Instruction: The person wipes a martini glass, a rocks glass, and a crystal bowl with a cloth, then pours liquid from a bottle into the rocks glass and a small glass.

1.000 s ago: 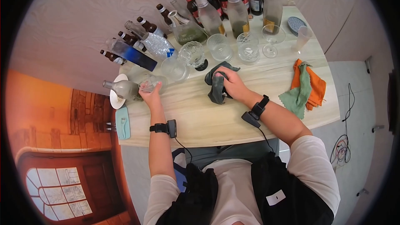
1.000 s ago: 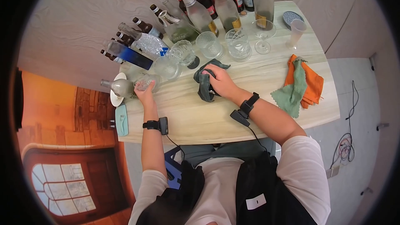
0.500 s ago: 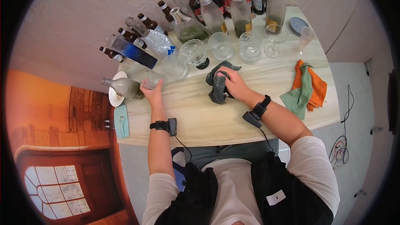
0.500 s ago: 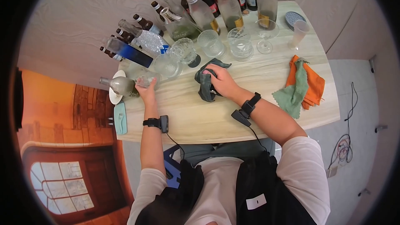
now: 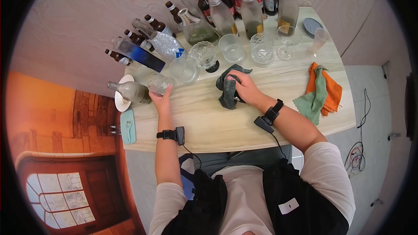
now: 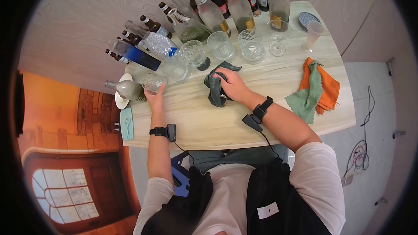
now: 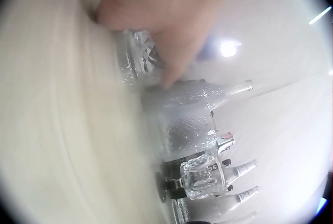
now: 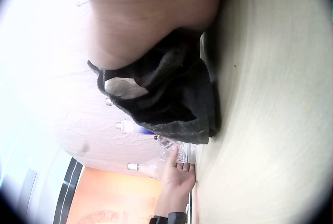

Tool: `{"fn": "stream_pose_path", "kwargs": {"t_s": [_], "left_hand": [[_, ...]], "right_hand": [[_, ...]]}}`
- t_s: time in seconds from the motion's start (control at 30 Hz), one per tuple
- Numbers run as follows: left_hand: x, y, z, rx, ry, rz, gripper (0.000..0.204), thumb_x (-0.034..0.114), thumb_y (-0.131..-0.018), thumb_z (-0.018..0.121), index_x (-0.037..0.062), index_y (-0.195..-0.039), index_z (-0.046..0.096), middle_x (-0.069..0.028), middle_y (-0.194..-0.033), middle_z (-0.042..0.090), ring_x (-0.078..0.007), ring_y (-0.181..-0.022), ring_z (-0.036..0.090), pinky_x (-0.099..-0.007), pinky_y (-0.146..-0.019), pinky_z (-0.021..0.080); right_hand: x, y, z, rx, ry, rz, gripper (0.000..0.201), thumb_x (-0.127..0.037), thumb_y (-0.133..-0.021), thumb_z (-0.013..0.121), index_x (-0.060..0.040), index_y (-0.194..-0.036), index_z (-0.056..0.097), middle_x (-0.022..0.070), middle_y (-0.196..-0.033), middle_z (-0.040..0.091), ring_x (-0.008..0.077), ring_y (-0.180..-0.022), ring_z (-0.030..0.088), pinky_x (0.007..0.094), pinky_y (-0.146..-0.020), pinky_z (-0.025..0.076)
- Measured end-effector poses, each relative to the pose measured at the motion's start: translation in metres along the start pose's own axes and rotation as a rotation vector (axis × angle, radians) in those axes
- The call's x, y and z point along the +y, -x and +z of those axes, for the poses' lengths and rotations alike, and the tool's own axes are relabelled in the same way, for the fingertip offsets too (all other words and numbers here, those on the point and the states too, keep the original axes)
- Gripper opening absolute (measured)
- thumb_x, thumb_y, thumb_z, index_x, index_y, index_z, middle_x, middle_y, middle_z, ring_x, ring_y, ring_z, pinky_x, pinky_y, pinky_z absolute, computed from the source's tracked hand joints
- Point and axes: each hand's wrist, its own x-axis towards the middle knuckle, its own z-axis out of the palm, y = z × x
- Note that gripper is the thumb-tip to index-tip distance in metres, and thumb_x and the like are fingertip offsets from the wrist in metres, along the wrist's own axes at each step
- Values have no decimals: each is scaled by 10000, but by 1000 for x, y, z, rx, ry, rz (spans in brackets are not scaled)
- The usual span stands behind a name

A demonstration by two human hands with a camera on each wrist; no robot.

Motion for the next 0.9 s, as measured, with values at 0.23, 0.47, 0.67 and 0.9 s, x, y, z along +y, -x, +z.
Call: {"fn": "stream_pose_path", "kwargs": {"t_s": [0.23,0.47,0.67,0.9], "left_hand": [[18,37,3,297,131,56,450,156,-932,655,18,-1306,445,-120,-1254,527,-192,-1102,542,-333,-943,457],[50,66,38,-121,703,-230,249,251,-1026,483,121,-818,444,-5,-750,482,-96,-640,380,-265,-585,296],[32,73,51,-302,586,-277,442,235,-1035,477,136,-637,312,36,-564,304,-82,-508,257,-282,-483,191],[38,76,56,-281,478,-280,443,190,-1027,485,134,-623,311,47,-561,285,-76,-501,236,-277,-475,178]], "right_hand": [[-2,1,1,18,-26,0,185,-145,-977,562,34,-959,605,97,-875,592,199,-811,540,317,-770,456],[0,1,1,19,20,22,191,-156,-980,561,29,-957,604,101,-867,585,204,-806,534,320,-762,452],[-2,0,0,8,20,36,189,-159,-977,567,26,-957,604,95,-857,573,202,-798,526,315,-754,447],[0,-1,0,-6,42,50,171,-145,-971,572,24,-960,602,89,-870,580,194,-806,528,308,-762,449]]}}
